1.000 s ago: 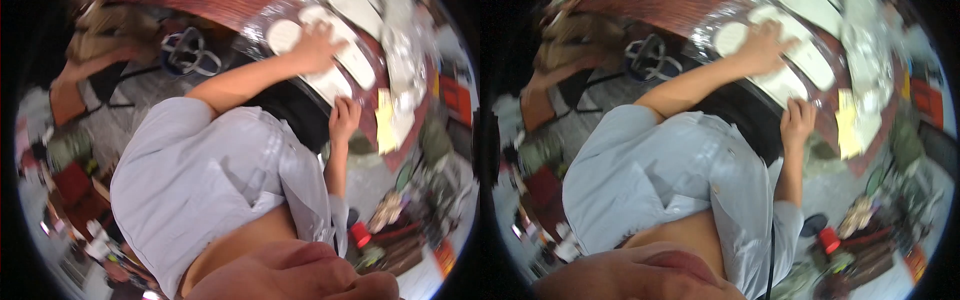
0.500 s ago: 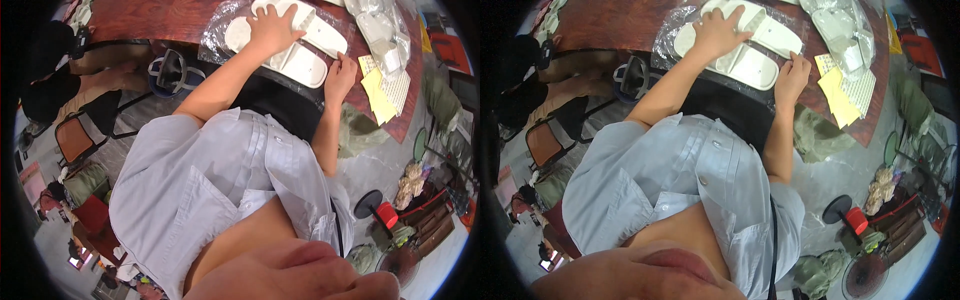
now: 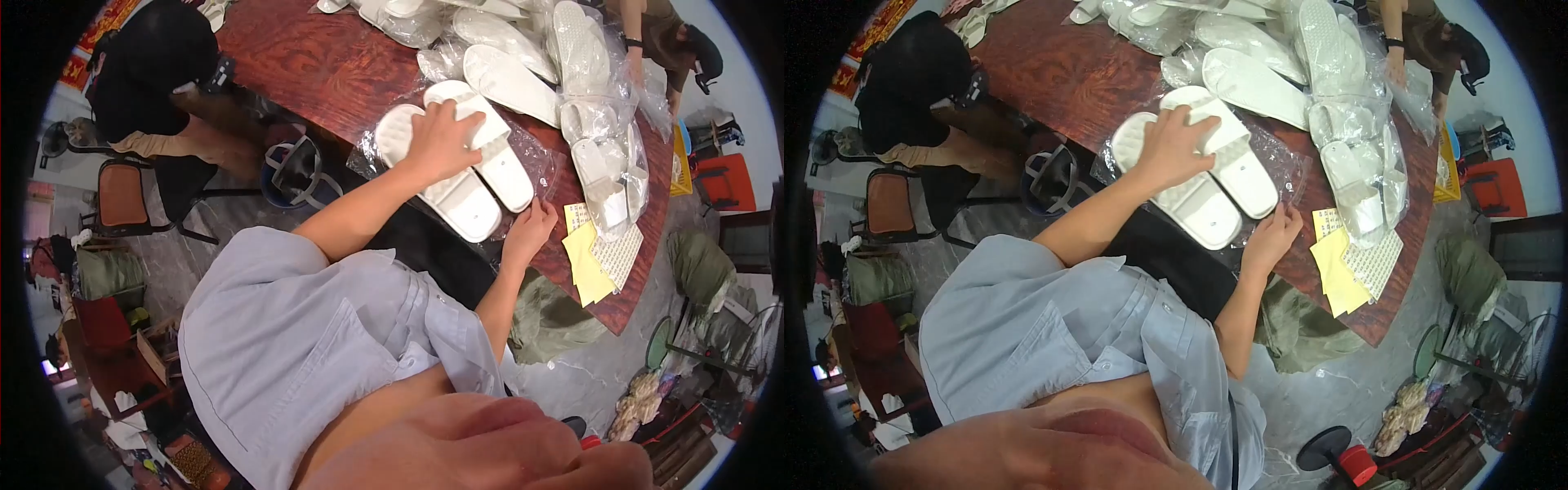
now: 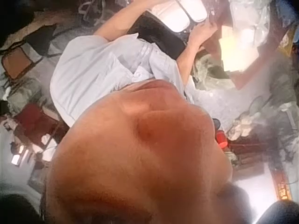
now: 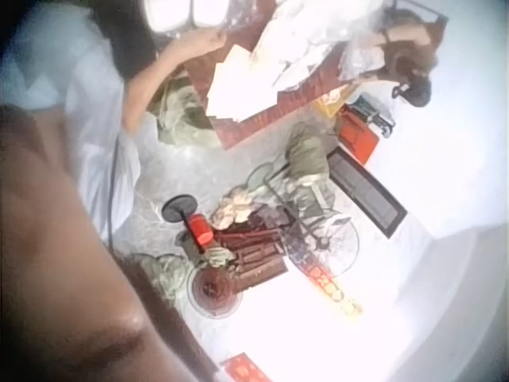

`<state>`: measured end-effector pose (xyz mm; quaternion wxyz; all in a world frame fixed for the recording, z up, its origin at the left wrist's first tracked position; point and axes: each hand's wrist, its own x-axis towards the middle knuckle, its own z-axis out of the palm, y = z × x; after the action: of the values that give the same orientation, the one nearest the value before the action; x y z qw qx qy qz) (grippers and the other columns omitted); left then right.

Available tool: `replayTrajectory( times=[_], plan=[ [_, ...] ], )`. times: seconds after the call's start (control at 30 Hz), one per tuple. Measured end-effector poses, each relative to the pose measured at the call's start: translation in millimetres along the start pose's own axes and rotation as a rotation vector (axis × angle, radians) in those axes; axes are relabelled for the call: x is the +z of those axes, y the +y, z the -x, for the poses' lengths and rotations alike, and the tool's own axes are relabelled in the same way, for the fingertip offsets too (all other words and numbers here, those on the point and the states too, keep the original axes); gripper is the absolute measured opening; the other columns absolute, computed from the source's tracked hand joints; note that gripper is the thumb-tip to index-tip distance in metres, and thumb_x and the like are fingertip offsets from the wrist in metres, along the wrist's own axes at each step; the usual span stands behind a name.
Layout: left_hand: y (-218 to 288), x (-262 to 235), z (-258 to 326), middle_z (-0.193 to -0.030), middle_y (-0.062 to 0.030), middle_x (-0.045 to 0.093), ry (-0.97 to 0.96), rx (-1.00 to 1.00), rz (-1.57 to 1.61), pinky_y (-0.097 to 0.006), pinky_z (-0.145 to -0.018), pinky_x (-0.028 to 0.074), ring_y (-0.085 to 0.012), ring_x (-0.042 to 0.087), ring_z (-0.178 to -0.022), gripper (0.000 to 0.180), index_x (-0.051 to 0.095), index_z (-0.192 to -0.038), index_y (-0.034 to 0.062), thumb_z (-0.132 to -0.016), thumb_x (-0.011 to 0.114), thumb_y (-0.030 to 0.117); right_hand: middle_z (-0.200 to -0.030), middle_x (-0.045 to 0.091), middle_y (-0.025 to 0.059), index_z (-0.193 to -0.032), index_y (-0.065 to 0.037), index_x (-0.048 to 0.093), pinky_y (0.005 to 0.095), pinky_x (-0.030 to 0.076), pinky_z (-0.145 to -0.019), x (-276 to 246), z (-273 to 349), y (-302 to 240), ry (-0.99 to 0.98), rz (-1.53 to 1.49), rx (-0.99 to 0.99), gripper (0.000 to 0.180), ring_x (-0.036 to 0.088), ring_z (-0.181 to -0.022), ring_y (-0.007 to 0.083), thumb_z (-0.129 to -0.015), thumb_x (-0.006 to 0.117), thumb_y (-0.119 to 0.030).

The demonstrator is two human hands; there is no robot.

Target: Packaging pairs of white slippers into clear plastic bags at a manufacturing table.

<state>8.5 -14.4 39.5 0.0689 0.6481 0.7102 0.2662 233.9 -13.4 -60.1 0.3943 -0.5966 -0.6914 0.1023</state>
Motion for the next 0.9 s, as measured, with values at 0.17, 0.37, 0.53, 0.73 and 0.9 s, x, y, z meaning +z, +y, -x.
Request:
replayTrajectory(
  times=[0.17, 0.37, 0.53, 0.73, 0.9],
  plan=[
    [-56, -63, 1, -0.117, -0.022, 0.057, 0.175, 0.037, 0.016, -0.046, -0.092, 0.047, -0.0385, 0.054, -0.111, 0.061, 0.063, -0.127, 0.0252, -0.068, 0.076, 0.035, -0.127, 0.048, 0.0233, -0.118, 0.007, 0.061, 0.04, 0.045, -0.091, 1, 0, 1, 0.005, 0.048, -0.03, 0.032, 0.055, -0.099, 0.0321, -0.086, 0.059, 0.003],
    [-206, -138, -58, -0.109, -0.0196, 0.068, 0.267, -0.147, -0.189, -0.043, -0.089, 0.051, -0.0342, 0.065, -0.102, 0.055, 0.067, -0.123, 0.023, -0.071, 0.078, 0.035, -0.129, 0.047, 0.0238, -0.118, 0.007, 0.061, 0.0406, 0.044, -0.092, 1, -1, 0, -0.003, 0.068, -0.008, 0.034, 0.053, -0.102, 0.0325, -0.085, 0.061, 0.002],
    [-342, -156, -146, -0.123, -0.0157, 0.064, 0.251, -0.38, -0.245, -0.057, -0.096, 0.044, -0.0358, 0.059, -0.117, 0.063, 0.061, -0.13, 0.0296, -0.07, 0.074, 0.046, -0.128, 0.048, 0.0241, -0.117, 0.007, 0.061, 0.0413, 0.044, -0.093, 1, -1, -3, 0.019, 0.103, -0.022, 0.033, 0.054, -0.105, 0.0334, -0.085, 0.062, 0.001],
    [-327, -156, -195, -0.129, -0.024, 0.056, 0.28, -0.417, -0.727, -0.062, -0.095, 0.04, -0.0442, 0.051, -0.122, 0.071, 0.049, -0.141, 0.0318, -0.077, 0.071, 0.054, -0.126, 0.05, 0.023, -0.115, 0.007, 0.062, 0.0416, 0.045, -0.093, 0, 0, -5, 0.016, 0.09, 0.026, 0.031, 0.054, -0.105, 0.0339, -0.084, 0.062, 0.002],
    [-185, -151, -171, -0.121, -0.0207, 0.061, 0.385, 0.109, -0.516, -0.045, -0.089, 0.049, -0.0374, 0.059, -0.108, 0.054, 0.058, -0.132, 0.0182, -0.083, 0.072, 0.034, -0.125, 0.05, 0.0237, -0.115, 0.008, 0.061, 0.0423, 0.045, -0.093, 1, -2, -13, 0.027, 0.1, 0.019, 0.032, 0.053, -0.106, 0.035, -0.083, 0.062, 0.003]
  ],
)
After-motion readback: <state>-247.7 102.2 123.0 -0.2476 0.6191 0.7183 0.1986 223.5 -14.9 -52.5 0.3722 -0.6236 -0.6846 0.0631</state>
